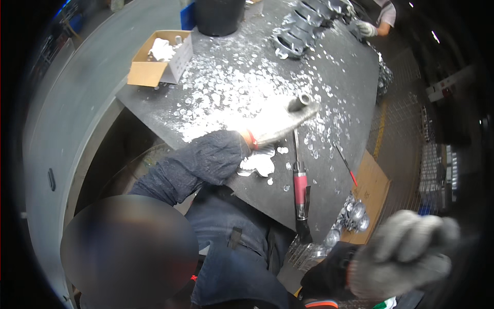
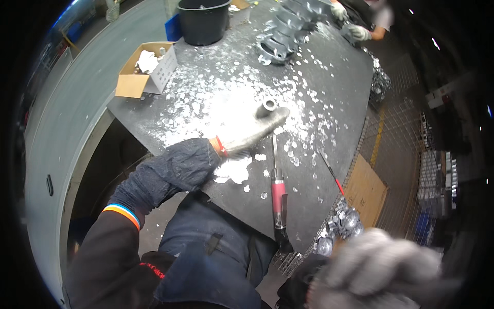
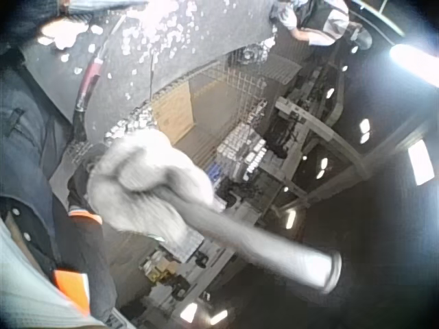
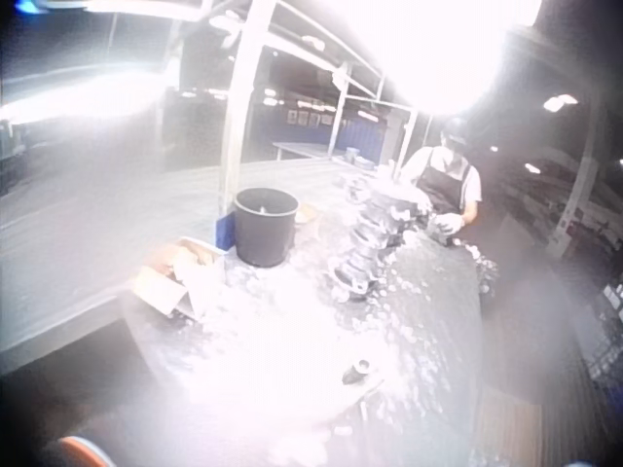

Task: The person deburs and refines metal castings at a workbench using various metal files, a punch tool, and a hammer.

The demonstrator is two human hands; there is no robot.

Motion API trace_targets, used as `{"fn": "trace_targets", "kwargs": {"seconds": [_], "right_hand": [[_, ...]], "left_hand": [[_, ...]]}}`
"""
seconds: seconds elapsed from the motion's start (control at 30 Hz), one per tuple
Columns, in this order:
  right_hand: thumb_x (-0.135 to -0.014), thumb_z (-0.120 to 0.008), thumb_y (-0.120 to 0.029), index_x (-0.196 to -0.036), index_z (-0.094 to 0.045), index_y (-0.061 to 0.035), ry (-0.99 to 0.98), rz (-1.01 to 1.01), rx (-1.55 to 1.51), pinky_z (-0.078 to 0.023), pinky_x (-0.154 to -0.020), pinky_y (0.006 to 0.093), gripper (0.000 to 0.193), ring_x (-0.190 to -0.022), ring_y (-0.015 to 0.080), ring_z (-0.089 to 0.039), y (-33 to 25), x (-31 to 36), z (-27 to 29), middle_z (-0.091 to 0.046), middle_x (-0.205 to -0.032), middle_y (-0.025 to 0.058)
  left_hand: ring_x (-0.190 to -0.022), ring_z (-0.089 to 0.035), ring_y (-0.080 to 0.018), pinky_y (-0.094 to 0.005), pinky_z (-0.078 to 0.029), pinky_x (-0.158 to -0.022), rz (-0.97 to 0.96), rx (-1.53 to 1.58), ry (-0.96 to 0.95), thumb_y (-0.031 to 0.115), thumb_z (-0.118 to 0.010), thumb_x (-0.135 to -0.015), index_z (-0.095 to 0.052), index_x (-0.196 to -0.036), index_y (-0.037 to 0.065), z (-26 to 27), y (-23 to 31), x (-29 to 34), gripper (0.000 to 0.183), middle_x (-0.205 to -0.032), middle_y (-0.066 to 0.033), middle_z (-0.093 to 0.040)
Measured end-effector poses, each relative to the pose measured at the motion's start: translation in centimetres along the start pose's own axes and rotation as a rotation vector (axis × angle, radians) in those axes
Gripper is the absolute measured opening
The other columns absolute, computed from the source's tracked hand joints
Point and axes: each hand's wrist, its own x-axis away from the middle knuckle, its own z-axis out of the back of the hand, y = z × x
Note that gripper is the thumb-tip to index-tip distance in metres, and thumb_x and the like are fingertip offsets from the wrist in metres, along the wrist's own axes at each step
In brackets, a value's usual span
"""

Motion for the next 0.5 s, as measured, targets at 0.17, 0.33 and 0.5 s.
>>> {"fn": "trace_targets", "kwargs": {"seconds": [0.17,0.33,0.5], "right_hand": [[-0.117,-0.047,-0.028,-0.130,-0.066,-0.0009,-0.258,0.067,0.291,-0.058,-0.054,0.0302,0.036,-0.059,0.0169,-0.060,2.8,-3.1,-0.5,-0.067,-0.088,0.0100],[-0.113,-0.059,-0.030,-0.117,-0.066,-0.0025,-0.243,-0.669,0.959,-0.051,-0.060,0.0318,0.028,-0.069,0.0146,-0.065,9.0,3.1,-2.0,-0.069,-0.087,0.0043],[-0.114,-0.061,-0.030,-0.121,-0.062,-0.0044,0.240,-0.878,0.383,-0.034,-0.045,0.0208,0.027,-0.053,0.0026,-0.044,4.8,6.2,-1.4,-0.053,-0.070,-0.0047]], "left_hand": [[-0.110,-0.072,-0.0237,-0.0424,-0.055,-0.100,0.171,-0.052,-0.112,0.066,-0.060,-0.105,-0.071,-0.138,0.006,0.5,-0.7,-0.2,0.069,-0.116,-0.0180,-0.077],[-0.089,-0.071,-0.0162,-0.0367,-0.057,-0.080,0.007,-0.210,-0.033,0.063,-0.058,-0.107,-0.075,-0.131,0.013,0.7,-1.9,-0.9,0.059,-0.097,-0.0110,-0.076],[-0.063,-0.058,-0.0121,-0.0298,-0.048,-0.058,-0.195,0.209,0.102,0.050,-0.068,-0.108,-0.077,-0.112,0.004,0.1,-2.6,-0.5,0.047,-0.069,0.0025,-0.062]]}}
